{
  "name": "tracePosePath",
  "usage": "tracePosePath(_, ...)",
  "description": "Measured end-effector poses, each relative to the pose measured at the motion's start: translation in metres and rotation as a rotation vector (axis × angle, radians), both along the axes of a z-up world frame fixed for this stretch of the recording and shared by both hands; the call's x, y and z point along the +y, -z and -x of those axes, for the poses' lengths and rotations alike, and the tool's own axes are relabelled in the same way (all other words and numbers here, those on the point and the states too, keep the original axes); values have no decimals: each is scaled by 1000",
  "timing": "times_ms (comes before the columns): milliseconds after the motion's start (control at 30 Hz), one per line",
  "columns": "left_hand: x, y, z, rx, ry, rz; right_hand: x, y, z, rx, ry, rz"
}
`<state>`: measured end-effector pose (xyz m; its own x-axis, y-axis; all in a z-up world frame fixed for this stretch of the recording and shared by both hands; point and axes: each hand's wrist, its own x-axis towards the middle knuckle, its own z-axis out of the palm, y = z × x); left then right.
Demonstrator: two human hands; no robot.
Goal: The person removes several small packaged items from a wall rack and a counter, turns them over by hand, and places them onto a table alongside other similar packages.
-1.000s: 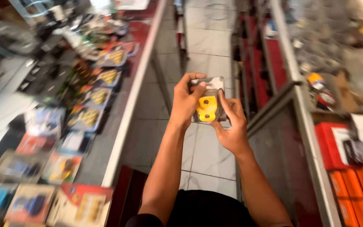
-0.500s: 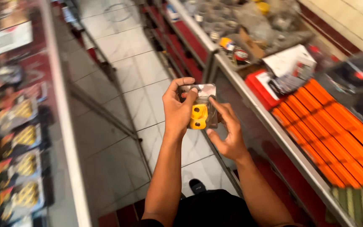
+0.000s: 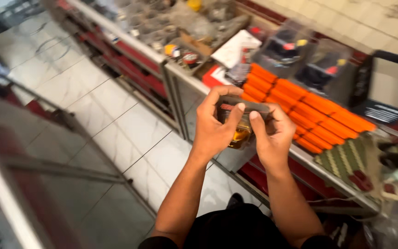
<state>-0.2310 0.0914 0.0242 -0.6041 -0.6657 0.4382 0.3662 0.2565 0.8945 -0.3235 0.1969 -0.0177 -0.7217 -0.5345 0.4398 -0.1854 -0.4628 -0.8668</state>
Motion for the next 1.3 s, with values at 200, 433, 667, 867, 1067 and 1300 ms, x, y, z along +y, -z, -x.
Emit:
tracePosePath(200,41,-15,66,85,263,-7,52,-23,50,140,250,-32)
tracePosePath(433,74,-46,123,59,506,316,130,-54,91,394,462,-58)
tracePosePath(667,117,-73,184,64,545,749,206,-65,129,380,615,-207)
tracePosePath(867,141,-96,248,-7,666,1000,221,-76,166,434,760,-102)
tracePosePath(1067,147,-120,307,142,581,1162,227,-94,210,404,848,-138)
tracePosePath(1300,149,-116,363,-148,737,1256,233,-65,260,191,678,-43)
